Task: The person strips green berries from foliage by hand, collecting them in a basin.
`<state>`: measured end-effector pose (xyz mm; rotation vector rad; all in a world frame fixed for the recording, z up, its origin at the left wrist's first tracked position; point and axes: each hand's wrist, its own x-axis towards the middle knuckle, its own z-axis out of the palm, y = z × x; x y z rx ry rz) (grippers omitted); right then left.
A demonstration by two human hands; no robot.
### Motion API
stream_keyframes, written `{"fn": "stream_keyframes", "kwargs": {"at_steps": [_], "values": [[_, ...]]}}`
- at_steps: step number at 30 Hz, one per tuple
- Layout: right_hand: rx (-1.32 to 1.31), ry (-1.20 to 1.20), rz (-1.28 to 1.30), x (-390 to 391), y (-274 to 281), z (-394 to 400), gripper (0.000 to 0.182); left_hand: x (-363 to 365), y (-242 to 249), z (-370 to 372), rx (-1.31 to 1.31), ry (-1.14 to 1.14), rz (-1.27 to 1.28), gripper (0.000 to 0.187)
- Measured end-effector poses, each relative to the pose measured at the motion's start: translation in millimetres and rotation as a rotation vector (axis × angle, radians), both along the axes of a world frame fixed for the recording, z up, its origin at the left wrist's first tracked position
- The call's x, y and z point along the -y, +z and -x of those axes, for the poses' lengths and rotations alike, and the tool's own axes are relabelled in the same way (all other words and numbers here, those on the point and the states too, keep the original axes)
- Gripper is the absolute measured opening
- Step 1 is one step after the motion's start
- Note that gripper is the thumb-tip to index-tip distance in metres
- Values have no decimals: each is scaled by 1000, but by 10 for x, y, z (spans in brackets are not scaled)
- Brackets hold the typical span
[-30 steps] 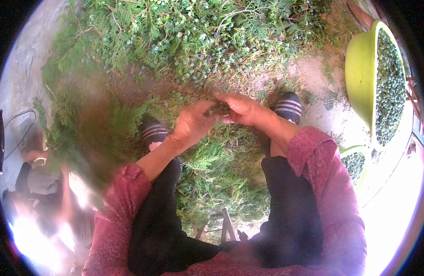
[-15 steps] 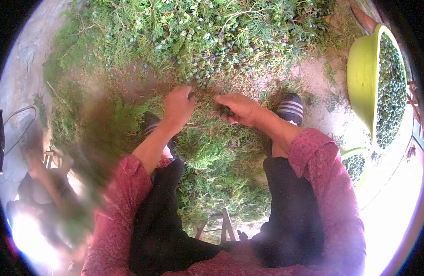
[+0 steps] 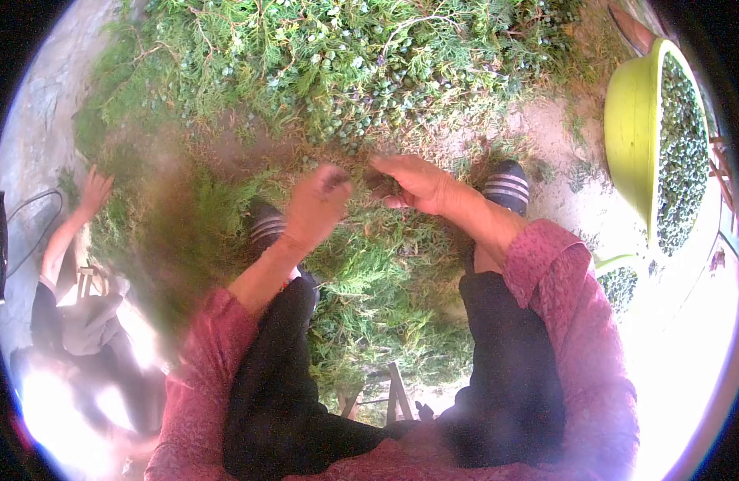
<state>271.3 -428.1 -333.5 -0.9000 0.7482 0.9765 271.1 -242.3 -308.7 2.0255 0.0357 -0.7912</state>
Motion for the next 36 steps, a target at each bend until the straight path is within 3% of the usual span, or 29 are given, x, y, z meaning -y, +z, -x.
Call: {"fn": "stream_keyframes", "kwargs": {"at_steps": [2,4,5,7,10,14,19,23,26,29,31,35,36], "values": [[3,-26,-51,-73,-24,25,34,112,96,87,-58,-29,36,23],[7,-49,-104,-91,-104,51,34,181,136,153,-19,-31,309,28],[59,78,-110,-36,-172,74,34,134,98,120,-18,-28,308,28],[110,207,-117,31,-189,80,34,-64,-76,-10,136,-58,-90,30],[46,289,-5,53,-121,30,35,-422,-347,-121,291,45,-239,31],[94,319,12,-30,-99,16,37,-438,-506,-127,310,54,-313,29],[134,297,-42,-23,-156,35,38,-355,-362,-212,396,-186,-465,23],[81,225,-109,-1,-203,36,40,-353,-385,-186,369,-220,-509,22],[-10,87,-182,-13,-145,-14,41,-347,-371,-160,424,-157,-458,20],[-73,0,-231,-31,-152,-39,42,-154,-82,-166,353,-71,-239,24],[-100,-38,-277,-64,-123,-31,42,55,114,-134,217,-56,124,30],[-60,-177,-288,-103,-51,-52,34,130,23,20,264,-20,208,36],[-52,-217,-235,-115,-50,-51,32,105,66,59,321,-119,93,36]]}}
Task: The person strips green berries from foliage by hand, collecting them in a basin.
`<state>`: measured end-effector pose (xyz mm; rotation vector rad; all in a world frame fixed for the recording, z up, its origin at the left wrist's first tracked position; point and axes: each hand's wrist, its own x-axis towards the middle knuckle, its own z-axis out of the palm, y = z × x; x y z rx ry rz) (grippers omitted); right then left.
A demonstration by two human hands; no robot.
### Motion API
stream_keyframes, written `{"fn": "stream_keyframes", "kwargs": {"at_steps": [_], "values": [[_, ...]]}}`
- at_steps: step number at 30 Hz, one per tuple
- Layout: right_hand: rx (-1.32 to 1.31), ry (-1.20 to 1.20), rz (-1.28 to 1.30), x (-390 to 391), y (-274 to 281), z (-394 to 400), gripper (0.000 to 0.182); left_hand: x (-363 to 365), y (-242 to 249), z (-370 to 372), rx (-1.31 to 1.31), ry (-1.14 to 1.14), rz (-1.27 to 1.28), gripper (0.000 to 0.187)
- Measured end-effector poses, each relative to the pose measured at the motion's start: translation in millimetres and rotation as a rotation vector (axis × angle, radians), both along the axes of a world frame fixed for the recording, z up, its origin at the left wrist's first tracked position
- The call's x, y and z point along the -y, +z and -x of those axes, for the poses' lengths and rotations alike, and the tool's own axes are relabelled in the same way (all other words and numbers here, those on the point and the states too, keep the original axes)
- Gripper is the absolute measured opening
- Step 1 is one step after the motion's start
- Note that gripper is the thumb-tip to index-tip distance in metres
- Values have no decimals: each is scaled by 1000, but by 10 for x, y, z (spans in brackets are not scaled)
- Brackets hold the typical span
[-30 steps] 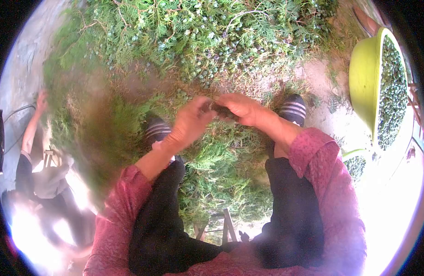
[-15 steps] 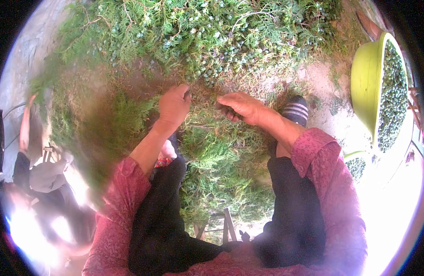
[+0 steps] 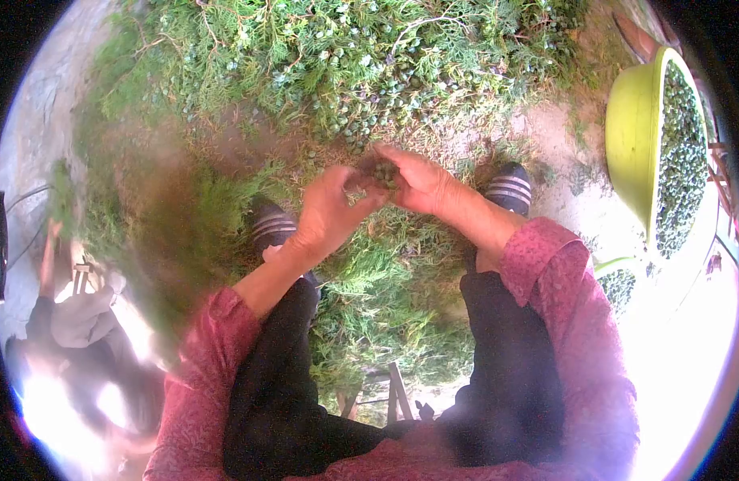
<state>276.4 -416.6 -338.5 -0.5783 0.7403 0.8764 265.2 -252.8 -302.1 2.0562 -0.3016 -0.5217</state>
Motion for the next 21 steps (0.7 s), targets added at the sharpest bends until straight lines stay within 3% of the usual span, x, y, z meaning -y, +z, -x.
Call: {"fn": "stream_keyframes", "kwargs": {"at_steps": [1,4,10,13,16,18,19,21], "values": [[-1,-3,-1,-16,5,-1,32,-23,34,36,68,-76,-125,36],[-47,-56,19,-64,17,-4,28,70,60,177,236,-97,-164,29],[20,-108,-110,-98,29,11,23,61,-52,156,285,-192,-239,15],[-69,-113,-76,-110,124,9,21,33,-43,171,220,-247,-296,11],[-104,-50,19,-90,154,7,19,46,-30,210,143,-136,-214,8],[220,302,310,-27,86,38,18,40,-44,178,141,-105,-222,7],[220,302,309,5,20,62,18,26,-46,165,139,-72,-231,6],[146,393,64,51,-59,80,21,-26,-23,171,105,-140,-191,7]]}}
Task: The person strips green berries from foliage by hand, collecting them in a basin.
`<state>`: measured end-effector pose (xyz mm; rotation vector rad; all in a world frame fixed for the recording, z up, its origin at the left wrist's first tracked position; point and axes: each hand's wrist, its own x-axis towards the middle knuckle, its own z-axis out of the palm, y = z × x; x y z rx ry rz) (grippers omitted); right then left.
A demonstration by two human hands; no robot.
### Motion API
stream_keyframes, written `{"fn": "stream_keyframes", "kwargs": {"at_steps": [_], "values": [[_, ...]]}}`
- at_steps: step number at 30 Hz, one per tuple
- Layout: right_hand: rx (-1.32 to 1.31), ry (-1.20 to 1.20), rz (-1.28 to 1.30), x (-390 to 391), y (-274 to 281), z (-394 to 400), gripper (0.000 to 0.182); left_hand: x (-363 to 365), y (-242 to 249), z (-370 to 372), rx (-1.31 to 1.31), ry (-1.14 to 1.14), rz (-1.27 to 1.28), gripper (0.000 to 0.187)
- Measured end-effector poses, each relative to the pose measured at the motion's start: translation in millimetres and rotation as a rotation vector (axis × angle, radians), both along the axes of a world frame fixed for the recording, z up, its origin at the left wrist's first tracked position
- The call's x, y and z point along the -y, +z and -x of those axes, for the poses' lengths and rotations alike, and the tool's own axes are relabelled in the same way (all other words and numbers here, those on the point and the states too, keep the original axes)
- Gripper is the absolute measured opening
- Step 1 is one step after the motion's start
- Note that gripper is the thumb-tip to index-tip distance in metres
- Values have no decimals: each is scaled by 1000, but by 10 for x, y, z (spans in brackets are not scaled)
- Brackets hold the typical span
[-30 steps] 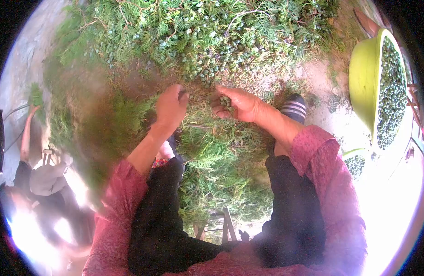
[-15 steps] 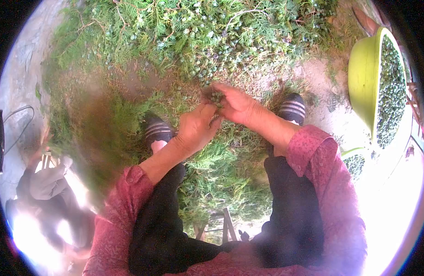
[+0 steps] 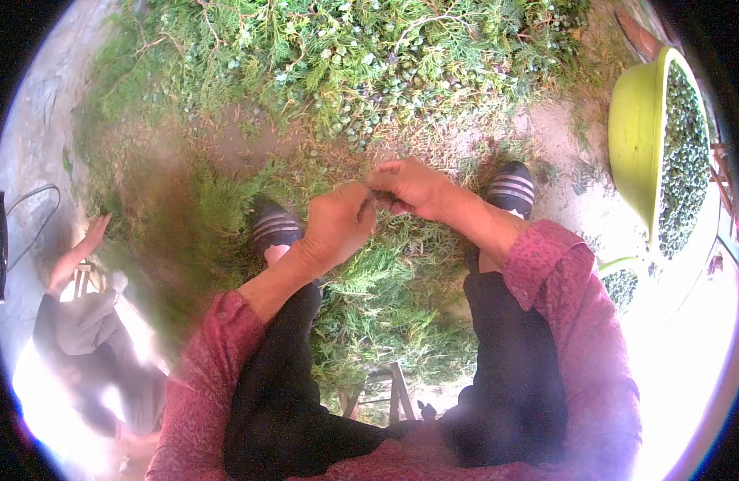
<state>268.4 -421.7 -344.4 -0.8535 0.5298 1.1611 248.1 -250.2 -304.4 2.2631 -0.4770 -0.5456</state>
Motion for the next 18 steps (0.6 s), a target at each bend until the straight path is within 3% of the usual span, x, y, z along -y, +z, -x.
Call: {"fn": "stream_keyframes", "kwargs": {"at_steps": [2,4,5,7,9,12,18], "values": [[34,47,49,35,35,-10,23,-36,63,54,-41,-66,33,7],[70,94,97,72,50,-34,24,-66,155,139,-183,-513,-46,9],[75,120,93,129,26,-51,25,-96,83,141,-181,-514,-47,9],[75,142,89,152,30,-32,26,-208,-122,84,-27,-134,-55,13],[106,136,183,100,78,-24,27,-330,-277,-183,-91,69,-174,16],[107,186,176,71,53,-4,30,-372,-387,-299,36,188,-313,16],[170,228,172,111,64,-3,32,-420,-493,-294,-26,212,-420,16]]}}
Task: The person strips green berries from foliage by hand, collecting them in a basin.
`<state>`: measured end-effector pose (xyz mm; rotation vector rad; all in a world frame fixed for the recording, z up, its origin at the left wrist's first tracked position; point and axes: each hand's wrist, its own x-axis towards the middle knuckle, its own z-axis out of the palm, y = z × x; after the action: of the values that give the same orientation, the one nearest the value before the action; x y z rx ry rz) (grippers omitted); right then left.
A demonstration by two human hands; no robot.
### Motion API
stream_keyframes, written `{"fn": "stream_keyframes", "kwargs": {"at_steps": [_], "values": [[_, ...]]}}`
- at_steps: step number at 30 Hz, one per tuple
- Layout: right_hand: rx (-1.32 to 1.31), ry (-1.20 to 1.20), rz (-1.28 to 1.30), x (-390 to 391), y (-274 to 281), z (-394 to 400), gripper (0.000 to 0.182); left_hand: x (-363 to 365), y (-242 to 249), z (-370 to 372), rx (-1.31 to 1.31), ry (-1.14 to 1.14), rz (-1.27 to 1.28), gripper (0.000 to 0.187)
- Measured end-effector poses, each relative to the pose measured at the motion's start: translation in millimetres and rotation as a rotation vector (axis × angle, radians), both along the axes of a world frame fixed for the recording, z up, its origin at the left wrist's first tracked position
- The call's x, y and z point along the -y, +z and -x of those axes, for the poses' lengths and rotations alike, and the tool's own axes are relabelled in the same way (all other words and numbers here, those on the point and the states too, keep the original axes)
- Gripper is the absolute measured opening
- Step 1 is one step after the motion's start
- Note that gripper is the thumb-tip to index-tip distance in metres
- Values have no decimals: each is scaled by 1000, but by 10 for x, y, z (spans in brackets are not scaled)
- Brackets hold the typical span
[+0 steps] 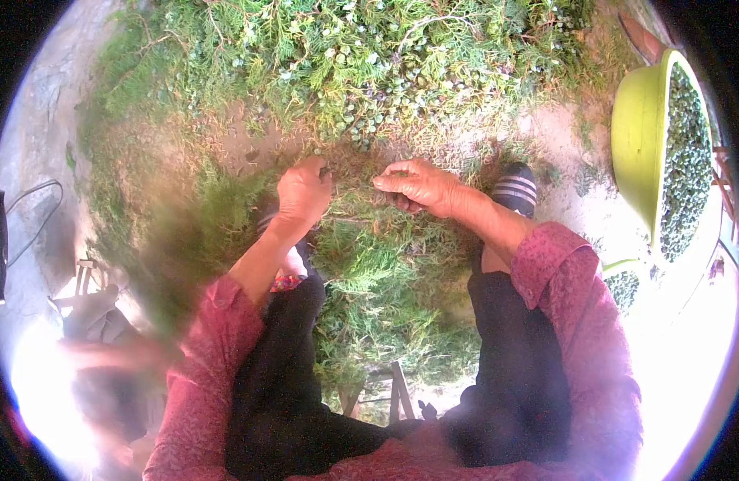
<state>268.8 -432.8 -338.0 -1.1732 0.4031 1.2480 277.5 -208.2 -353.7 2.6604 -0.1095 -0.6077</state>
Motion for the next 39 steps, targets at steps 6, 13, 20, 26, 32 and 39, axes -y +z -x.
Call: {"fn": "stream_keyframes", "kwargs": {"at_steps": [6,13,20,26,32,39], "values": [[-93,-180,-46,-54,-67,21,39,6,157,113,211,-92,371,15],[-240,-288,-295,-125,-170,91,35,346,607,98,-306,5,460,14],[-163,-116,-95,-69,-1,-25,34,37,-76,17,152,-13,346,16],[-160,-135,-124,12,-64,17,36,18,-89,49,76,-70,186,15],[-285,-327,-224,-89,-73,25,34,425,507,183,-178,-147,557,25],[-160,-188,-99,18,-114,74,37,-67,76,-141,12,73,99,26]]}}
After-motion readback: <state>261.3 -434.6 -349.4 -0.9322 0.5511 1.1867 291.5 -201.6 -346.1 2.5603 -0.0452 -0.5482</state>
